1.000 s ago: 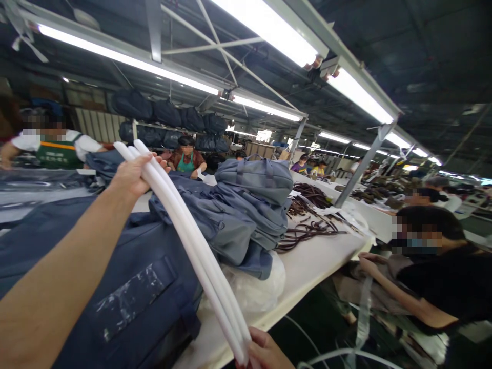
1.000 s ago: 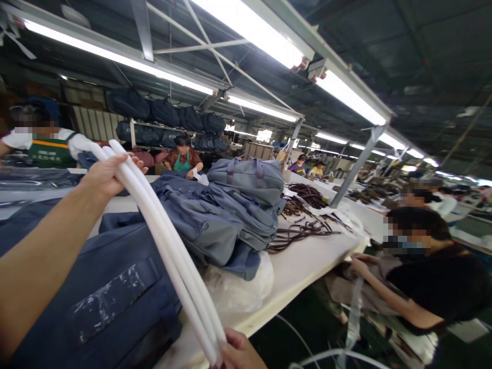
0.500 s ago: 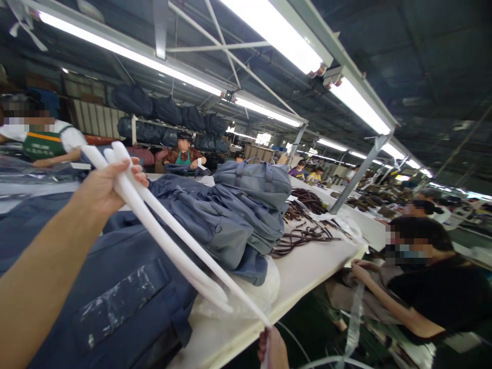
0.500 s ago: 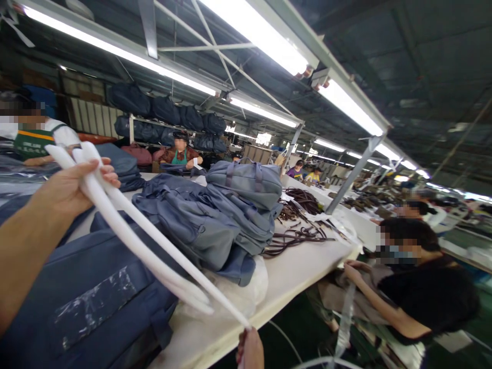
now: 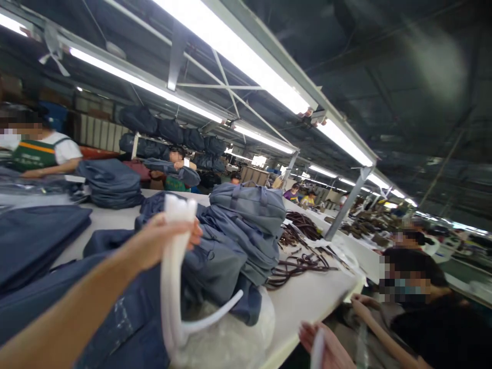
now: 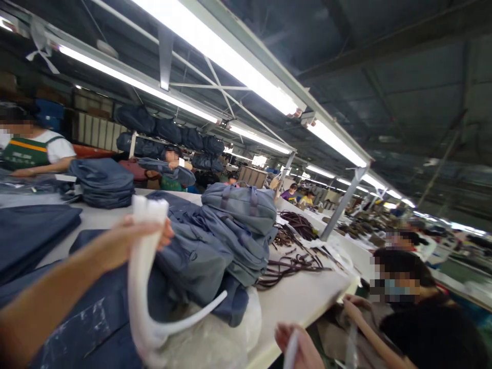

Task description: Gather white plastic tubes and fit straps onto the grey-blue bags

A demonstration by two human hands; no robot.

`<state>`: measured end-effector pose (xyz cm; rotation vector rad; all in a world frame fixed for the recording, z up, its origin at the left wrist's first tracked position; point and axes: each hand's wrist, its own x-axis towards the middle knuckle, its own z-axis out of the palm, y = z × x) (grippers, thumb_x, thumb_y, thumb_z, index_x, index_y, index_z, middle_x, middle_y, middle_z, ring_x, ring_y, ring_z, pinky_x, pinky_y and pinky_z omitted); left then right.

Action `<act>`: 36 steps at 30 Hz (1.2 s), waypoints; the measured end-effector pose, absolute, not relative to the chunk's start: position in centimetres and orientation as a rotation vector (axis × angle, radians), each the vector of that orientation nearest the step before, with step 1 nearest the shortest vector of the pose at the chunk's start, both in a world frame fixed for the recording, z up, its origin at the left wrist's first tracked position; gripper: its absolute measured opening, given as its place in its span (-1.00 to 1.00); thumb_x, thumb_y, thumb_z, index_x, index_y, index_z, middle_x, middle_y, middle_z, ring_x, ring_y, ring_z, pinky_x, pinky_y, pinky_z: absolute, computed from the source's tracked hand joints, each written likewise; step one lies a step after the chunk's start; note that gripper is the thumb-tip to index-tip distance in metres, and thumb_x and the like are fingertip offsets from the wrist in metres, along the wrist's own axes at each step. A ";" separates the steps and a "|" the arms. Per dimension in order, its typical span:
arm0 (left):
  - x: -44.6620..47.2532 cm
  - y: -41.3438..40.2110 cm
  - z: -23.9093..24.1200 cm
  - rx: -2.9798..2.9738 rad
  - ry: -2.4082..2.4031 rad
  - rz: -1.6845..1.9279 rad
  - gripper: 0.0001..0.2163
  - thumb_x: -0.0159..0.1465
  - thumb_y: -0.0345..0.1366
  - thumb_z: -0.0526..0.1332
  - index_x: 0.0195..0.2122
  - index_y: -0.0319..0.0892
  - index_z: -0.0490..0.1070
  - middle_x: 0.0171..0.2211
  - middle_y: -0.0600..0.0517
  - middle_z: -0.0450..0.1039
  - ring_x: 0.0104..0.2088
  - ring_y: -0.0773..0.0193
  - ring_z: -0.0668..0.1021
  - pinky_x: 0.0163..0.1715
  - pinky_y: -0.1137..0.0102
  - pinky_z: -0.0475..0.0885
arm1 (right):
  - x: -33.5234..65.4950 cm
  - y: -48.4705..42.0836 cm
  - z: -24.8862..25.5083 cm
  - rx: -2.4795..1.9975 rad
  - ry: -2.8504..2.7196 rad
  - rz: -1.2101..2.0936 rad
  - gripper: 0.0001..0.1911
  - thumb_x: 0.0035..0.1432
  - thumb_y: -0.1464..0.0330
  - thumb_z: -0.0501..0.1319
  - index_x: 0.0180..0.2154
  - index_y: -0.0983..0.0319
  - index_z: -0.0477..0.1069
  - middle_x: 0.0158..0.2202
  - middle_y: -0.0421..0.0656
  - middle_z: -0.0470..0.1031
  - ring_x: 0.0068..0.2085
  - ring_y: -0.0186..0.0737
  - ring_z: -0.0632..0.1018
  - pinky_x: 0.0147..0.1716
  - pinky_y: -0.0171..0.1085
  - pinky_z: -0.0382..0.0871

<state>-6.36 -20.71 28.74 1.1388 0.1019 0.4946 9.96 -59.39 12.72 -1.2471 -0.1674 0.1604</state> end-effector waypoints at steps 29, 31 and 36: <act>-3.1 -22.4 38.6 1.246 -0.082 0.614 -0.81 0.01 -0.48 0.35 -0.31 -0.34 0.47 -0.48 -0.06 0.54 -0.41 0.11 0.59 -0.24 0.13 0.54 | 1.5 -52.5 6.5 -1.390 -0.407 0.578 -0.70 -0.13 0.21 0.30 -0.34 0.25 0.44 -0.64 -0.33 0.24 -0.56 -0.38 0.21 -0.50 -0.32 0.05; -3.8 -21.9 39.5 1.225 -0.045 0.637 -0.86 0.07 -0.50 0.31 -0.31 -0.32 0.46 -0.49 -0.02 0.53 -0.41 0.16 0.57 -0.12 0.09 0.51 | 1.3 -52.8 5.9 -1.450 -0.434 0.582 -0.72 -0.12 0.24 0.27 -0.33 0.25 0.46 -0.63 -0.32 0.23 -0.54 -0.35 0.22 -0.47 -0.30 0.06; -5.8 -20.0 41.8 1.253 -0.006 0.719 -0.93 0.16 -0.51 0.23 -0.32 -0.31 0.43 -0.47 0.01 0.49 -0.37 0.22 0.54 0.08 -0.02 0.39 | 2.2 -53.8 3.0 -1.753 -0.545 0.349 -0.50 0.14 0.02 0.13 -0.11 0.27 0.49 -0.49 -0.22 0.28 -0.42 -0.23 0.32 -0.35 -0.22 0.24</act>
